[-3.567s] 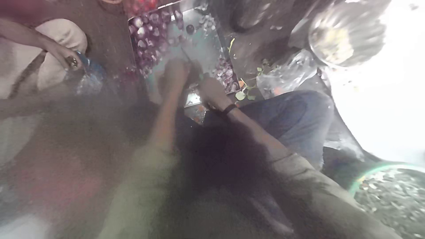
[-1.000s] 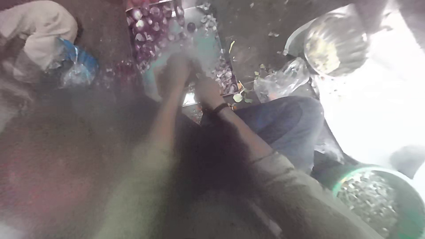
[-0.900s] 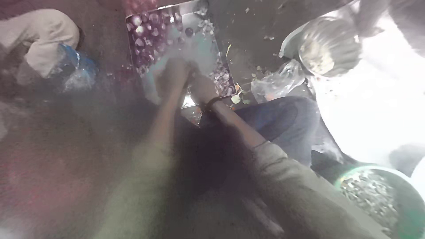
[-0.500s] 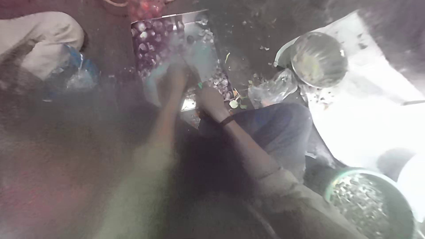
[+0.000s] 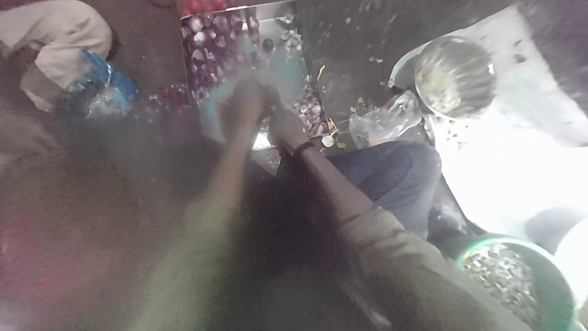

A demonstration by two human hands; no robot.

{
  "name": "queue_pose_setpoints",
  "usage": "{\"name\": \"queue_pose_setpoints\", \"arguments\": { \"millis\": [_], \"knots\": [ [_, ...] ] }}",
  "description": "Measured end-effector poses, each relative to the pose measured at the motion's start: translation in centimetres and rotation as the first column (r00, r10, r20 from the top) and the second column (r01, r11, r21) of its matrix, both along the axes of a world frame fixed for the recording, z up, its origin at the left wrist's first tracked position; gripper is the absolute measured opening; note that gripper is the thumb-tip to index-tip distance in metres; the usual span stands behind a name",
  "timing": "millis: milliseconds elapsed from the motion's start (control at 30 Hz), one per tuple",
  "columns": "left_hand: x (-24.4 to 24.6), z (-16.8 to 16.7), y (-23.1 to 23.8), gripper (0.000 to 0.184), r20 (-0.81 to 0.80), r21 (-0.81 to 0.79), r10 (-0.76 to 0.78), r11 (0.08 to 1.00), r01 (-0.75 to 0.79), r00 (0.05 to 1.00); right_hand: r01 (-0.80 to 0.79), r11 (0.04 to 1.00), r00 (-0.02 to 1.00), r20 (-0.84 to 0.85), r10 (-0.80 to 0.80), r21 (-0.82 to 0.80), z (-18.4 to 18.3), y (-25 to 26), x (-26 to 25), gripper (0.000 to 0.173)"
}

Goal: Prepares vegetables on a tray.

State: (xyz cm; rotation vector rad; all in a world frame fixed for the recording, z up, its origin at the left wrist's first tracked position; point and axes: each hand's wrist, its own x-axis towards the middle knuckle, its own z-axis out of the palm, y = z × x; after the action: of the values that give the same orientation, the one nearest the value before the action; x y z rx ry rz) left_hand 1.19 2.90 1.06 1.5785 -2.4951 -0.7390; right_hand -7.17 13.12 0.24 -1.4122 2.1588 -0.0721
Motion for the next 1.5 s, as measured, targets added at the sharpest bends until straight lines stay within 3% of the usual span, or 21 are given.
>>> {"name": "queue_pose_setpoints", "arguments": {
  "millis": [200, 333, 433, 500, 567, 667, 833, 900, 1000, 1133, 1267, 1500],
  "knots": [
    [-0.3, -0.8, -0.7, 0.017, -0.007, -0.017, 0.057, 0.998, -0.057, 0.998, 0.123, 0.992, 0.992, 0.001, -0.123, 0.026, -0.2, -0.5, -0.2, 0.041],
    [0.1, 0.8, -0.4, 0.021, 0.064, 0.019, -0.005, 1.0, 0.003, 0.998, 0.215, 0.976, 0.973, 0.092, -0.212, -0.023, 1.8, 3.3, -1.3, 0.043],
    [0.5, 2.3, -0.4, 0.023, 0.004, 0.001, 0.041, 0.999, -0.041, 0.999, 0.32, 0.942, 0.929, 0.229, -0.29, -0.101, 2.4, 7.1, -2.7, 0.04],
    [0.7, 1.9, -0.9, 0.047, -0.085, -0.078, -0.012, 0.997, 0.005, 0.996, 0.355, 0.93, 0.908, 0.27, -0.32, -0.093, 1.3, 8.9, -3.8, 0.048],
    [0.5, -0.1, -1.6, 0.07, -0.173, -0.165, -0.225, 0.966, 0.197, 0.959, 0.373, 0.924, 0.889, 0.315, -0.331, -0.08, 0.2, 9.6, -4.4, 0.05],
    [-0.5, -2.4, -1.1, 0.089, -0.034, -0.129, -0.426, 0.899, 0.419, 0.904, 0.389, 0.921, 0.866, 0.354, -0.354, -0.033, -1.3, 10.0, -4.5, 0.045],
    [-1.3, -1.4, 0.3, 0.066, 0.097, 0.006, -0.428, 0.903, 0.429, 0.899, 0.386, 0.922, 0.835, 0.414, -0.361, 0.026, -2.1, 6.6, -4.9, 0.045],
    [-1.4, 0.4, 1.1, 0.051, 0.118, 0.075, -0.383, 0.923, 0.377, 0.916, 0.405, 0.913, 0.836, 0.426, -0.346, -0.053, -3.7, 7.2, -4.7, 0.045],
    [-1.1, 0.3, 0.7, 0.035, 0.04, 0.117, -0.344, 0.934, 0.338, 0.938, 0.427, 0.901, 0.829, 0.433, -0.353, -0.083, -3.7, 8.1, -4.3, 0.046],
    [-0.9, -0.2, 0.0, 0.035, 0.017, 0.093, -0.286, 0.954, 0.284, 0.958, 0.398, 0.914, 0.838, 0.439, -0.326, -0.082, -2.7, 8.2, -4.2, 0.043],
    [-1.1, -0.2, -0.1, 0.032, 0.05, 0.082, -0.269, 0.961, 0.265, 0.962, 0.382, 0.924, 0.841, 0.404, -0.361, 0.03, -0.8, 7.5, -3.3, 0.04],
    [-1.1, -0.4, 0.0, 0.03, 0.005, -0.064, -0.152, 0.986, 0.152, 0.988, 0.335, 0.942, 0.868, 0.397, -0.298, -0.027, -1.0, 8.5, -2.4, 0.041]
  ]
}}
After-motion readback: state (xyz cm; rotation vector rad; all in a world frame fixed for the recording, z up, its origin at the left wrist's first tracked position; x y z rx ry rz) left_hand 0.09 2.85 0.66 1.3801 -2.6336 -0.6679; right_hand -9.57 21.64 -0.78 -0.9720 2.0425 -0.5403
